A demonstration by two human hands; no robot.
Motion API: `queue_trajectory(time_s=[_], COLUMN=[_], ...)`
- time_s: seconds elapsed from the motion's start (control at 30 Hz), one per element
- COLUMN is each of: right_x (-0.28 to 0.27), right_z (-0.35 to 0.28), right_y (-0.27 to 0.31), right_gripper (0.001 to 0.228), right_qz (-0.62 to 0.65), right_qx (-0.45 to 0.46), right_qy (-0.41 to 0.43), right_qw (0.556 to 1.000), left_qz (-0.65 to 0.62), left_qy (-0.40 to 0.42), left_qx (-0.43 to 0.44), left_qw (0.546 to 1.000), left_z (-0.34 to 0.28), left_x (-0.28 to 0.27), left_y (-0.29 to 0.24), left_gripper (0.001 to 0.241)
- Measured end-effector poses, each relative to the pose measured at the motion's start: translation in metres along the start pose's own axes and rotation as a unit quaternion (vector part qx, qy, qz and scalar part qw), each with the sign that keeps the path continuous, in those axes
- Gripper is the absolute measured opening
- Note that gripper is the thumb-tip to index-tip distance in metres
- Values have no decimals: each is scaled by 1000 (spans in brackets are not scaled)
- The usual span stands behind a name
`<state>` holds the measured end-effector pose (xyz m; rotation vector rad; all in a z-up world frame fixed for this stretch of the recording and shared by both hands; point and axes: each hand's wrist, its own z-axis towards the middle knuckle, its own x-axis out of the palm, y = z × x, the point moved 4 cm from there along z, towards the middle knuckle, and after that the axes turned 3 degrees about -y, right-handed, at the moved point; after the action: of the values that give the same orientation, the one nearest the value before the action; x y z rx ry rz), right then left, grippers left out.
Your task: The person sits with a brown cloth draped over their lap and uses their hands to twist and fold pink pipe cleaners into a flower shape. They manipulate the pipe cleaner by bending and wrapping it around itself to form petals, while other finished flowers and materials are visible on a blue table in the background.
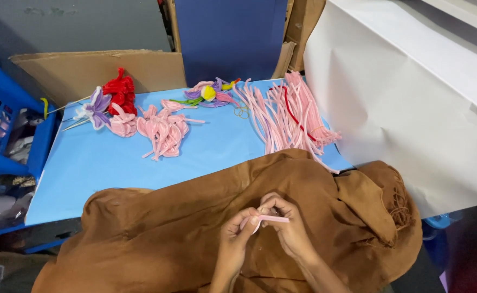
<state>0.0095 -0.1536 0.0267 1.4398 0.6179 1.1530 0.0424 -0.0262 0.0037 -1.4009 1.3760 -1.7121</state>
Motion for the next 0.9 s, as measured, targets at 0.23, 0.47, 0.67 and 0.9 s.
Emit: queue_trajectory(time_s=[0.23, 0.47, 0.67, 0.9], right_x=[-3, -19, -14, -5], right_z=[-10, -20, -24, -7], right_y=[-5, -45, -49, -18], right_gripper=[16, 19, 21, 15], right_qz=[58, 114, 167, 13], right_qx=[93, 110, 103, -28], right_qy=[-9, -111, -3, 143], right_qw=[994, 981, 981, 989], left_qz=[3, 67, 42, -38], left_qy=[-1, -82, -65, 59], left_qx=[103, 135, 121, 64], left_qw=[995, 985, 990, 996], left_z=[-12, -21, -23, -17], left_x=[9, 11, 6, -13], left_y=[-18, -37, -39, -25], left_gripper=[7, 3, 4, 10])
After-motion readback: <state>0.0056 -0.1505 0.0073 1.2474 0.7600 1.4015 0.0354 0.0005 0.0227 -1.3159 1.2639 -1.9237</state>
